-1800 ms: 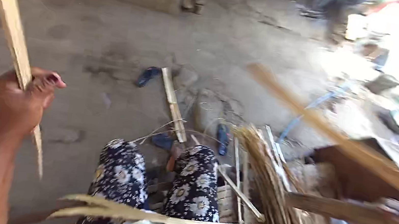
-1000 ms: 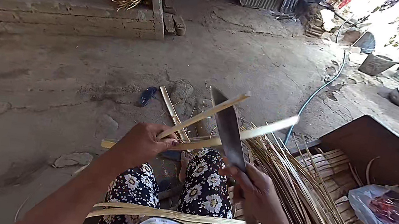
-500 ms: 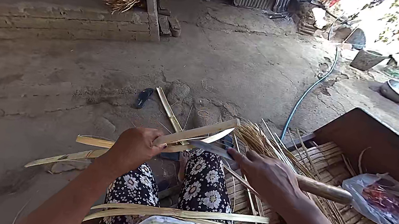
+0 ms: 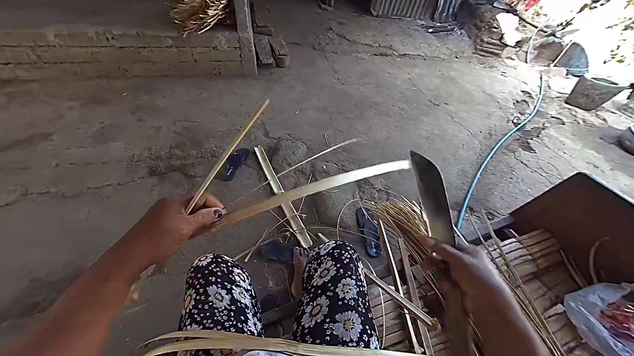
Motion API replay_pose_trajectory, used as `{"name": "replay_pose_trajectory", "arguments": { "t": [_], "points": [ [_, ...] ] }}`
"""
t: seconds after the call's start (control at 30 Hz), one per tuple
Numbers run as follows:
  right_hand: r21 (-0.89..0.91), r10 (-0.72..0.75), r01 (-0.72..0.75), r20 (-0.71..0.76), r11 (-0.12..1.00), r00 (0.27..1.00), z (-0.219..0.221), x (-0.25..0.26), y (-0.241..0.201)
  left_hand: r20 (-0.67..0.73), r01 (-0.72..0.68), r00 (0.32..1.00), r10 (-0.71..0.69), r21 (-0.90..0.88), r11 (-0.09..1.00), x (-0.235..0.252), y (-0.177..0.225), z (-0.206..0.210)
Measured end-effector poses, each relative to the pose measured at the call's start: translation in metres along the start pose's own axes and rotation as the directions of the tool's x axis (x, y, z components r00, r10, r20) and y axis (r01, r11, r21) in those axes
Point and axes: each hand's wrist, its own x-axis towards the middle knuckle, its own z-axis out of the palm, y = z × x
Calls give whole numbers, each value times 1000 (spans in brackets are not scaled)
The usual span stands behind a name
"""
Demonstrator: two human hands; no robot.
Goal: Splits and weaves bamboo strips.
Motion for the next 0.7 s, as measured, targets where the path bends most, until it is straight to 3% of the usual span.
{"name": "replay_pose_trajectory", "arguments": {
  "t": [0.03, 0.1, 0.17, 0.23, 0.37, 0.53, 0.6, 0.7],
  "points": [
    [243, -13, -7, 82, 970, 997, 21, -14, 0, 2, -27, 1000, 27, -100, 995, 4, 4, 1],
    [523, -88, -46, 229, 851, 969, 66, -36, -2, 63, -78, 993, 102, -311, 947, 10, 14, 5],
    [680, -173, -120, 347, 723, 922, 108, -49, -12, 195, -88, 962, 190, -437, 895, 15, 21, 11],
    [781, -285, -169, 407, 601, 868, 143, -58, -25, 333, -83, 907, 256, -455, 887, 17, 27, 21],
    [879, -498, -102, 355, 465, 791, 179, -68, -51, 423, -102, 860, 284, -404, 909, 17, 35, 45],
    [876, -640, 65, 297, 478, 709, 183, -61, -59, 347, -69, 897, 272, -498, 864, 15, 28, 45],
    [870, -631, 91, 276, 485, 725, 183, -61, -58, 348, -61, 899, 265, -501, 863, 18, 26, 44],
    [839, -542, 143, 201, 526, 816, 185, -67, -65, 350, -160, 886, 304, -384, 909, 20, 27, 44]
  ]
}}
